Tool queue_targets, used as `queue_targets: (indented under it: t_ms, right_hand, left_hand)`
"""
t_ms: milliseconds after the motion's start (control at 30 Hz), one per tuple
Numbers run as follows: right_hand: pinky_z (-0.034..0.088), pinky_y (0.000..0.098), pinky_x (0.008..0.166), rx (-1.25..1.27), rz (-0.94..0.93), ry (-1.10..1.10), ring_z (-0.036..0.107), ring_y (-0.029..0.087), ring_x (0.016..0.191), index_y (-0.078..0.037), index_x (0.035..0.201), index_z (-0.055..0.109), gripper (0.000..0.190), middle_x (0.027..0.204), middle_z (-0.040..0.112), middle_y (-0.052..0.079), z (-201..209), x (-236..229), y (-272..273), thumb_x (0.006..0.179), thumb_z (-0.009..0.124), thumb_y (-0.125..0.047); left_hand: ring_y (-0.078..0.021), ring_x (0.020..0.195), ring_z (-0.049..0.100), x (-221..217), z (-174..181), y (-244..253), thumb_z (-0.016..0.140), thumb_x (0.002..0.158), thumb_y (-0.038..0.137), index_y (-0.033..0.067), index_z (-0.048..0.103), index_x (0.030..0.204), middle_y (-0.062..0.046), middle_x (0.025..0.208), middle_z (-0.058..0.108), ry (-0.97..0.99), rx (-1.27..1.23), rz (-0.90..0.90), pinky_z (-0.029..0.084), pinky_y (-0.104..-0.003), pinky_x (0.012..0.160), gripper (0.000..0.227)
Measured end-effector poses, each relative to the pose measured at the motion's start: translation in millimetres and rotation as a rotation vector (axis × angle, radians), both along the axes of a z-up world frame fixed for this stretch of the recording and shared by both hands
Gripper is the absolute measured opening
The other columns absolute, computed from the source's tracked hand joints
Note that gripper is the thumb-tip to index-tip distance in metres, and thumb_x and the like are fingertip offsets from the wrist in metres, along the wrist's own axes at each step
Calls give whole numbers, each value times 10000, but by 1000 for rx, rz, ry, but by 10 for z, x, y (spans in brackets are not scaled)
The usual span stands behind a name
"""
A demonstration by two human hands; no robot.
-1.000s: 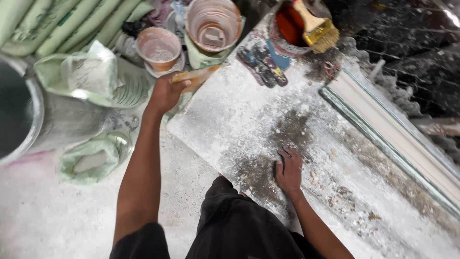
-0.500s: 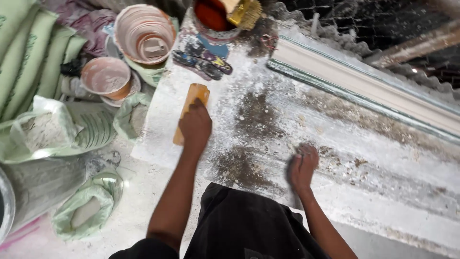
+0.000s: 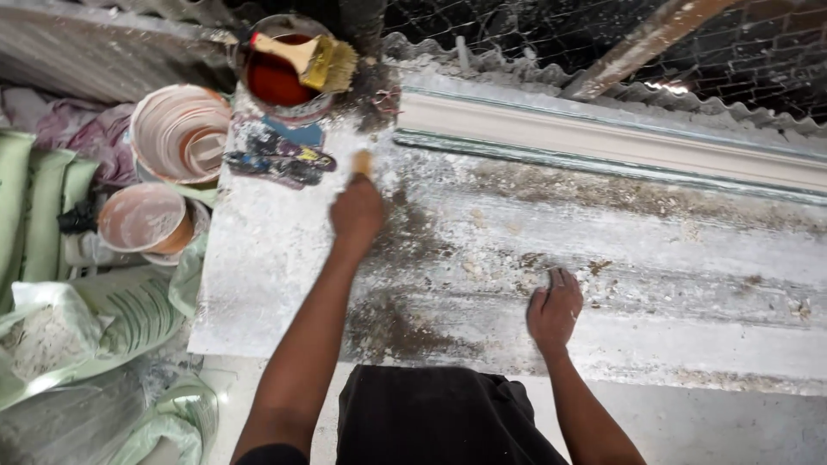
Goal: Cleaning a workbench surface using a hand broom, scraper, and sponge.
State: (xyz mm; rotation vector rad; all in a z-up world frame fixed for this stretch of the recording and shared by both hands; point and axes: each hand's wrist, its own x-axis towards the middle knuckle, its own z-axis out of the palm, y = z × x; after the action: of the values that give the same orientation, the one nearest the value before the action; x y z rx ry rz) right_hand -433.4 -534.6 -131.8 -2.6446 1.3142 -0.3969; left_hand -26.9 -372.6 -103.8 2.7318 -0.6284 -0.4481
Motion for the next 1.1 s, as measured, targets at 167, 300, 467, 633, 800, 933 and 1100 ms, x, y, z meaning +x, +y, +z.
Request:
queue_targets:
  t_ms: [167, 300, 467, 633, 800, 933, 1100]
  right_hand:
    - [276, 511, 1210, 12, -10, -13, 448, 400, 1422, -65, 1448, 559, 543, 1480, 530, 187, 17, -25, -37, 970, 466, -308]
    - [258, 506, 1223, 3, -13, -60, 426, 384, 1434, -85, 1465, 535, 534, 1502, 518, 169, -8, -34, -17, 968, 497, -278]
    - [276, 502, 1211, 13, -23, -17, 430, 368, 1440, -110, 1456, 540, 538, 1499, 516, 137, 45, -58, -16, 949, 499, -284]
    - [262, 526, 1210, 3, -38, -21, 416, 361, 1451, -136, 1469, 526, 545, 1522, 495, 125, -46, -62, -69, 960, 503, -331]
    - [287, 565, 1162, -36, 17, -34, 437, 400, 1433, -137, 1472, 514, 584, 1505, 508, 157, -257, -154, -145, 916, 569, -307]
    - [249, 578, 1182, 40, 82, -82, 393, 425, 1459, -83, 1482, 480, 621, 1543, 469, 189, -277, -272, -208, 904, 589, -279]
    - [195, 572, 1218, 315, 358, -540, 329, 492, 1447, 12, 1524, 357, 597, 1537, 379, 267, -453, -825, -848, 1000, 556, -193]
  left_hand:
    - [-362, 774, 776, -655, 150, -874, 440, 976, 107, -53, 625, 1107, -134, 840, 719, -200, -39, -48, 619, -503, 610, 278]
    - [-438, 975, 753, -1404, 486, -1638, 435, 1005, 106, -49, 651, 1089, -211, 965, 734, 206, -182, -266, 608, -581, 812, 279]
    - [-473, 1049, 722, -1032, 920, -1297, 394, 976, 120, -18, 645, 1178, -242, 1028, 733, 392, -88, -213, 570, -644, 861, 351]
    - [-465, 983, 734, -583, 228, -713, 415, 980, 144, -3, 615, 1166, -213, 974, 717, 103, 135, 29, 584, -631, 817, 310]
    - [-308, 836, 785, -1858, -123, -1935, 492, 955, 109, -48, 617, 1195, -108, 875, 772, -220, 92, -210, 640, -475, 669, 313]
    - [-380, 804, 777, -2534, 42, -2768, 490, 912, 133, 35, 655, 1021, -124, 828, 745, -48, -35, -396, 619, -527, 656, 220]
    - [-480, 978, 733, -2468, 1451, -2064, 410, 1033, 264, 5, 727, 1092, -252, 970, 754, 225, -134, -461, 565, -642, 832, 413]
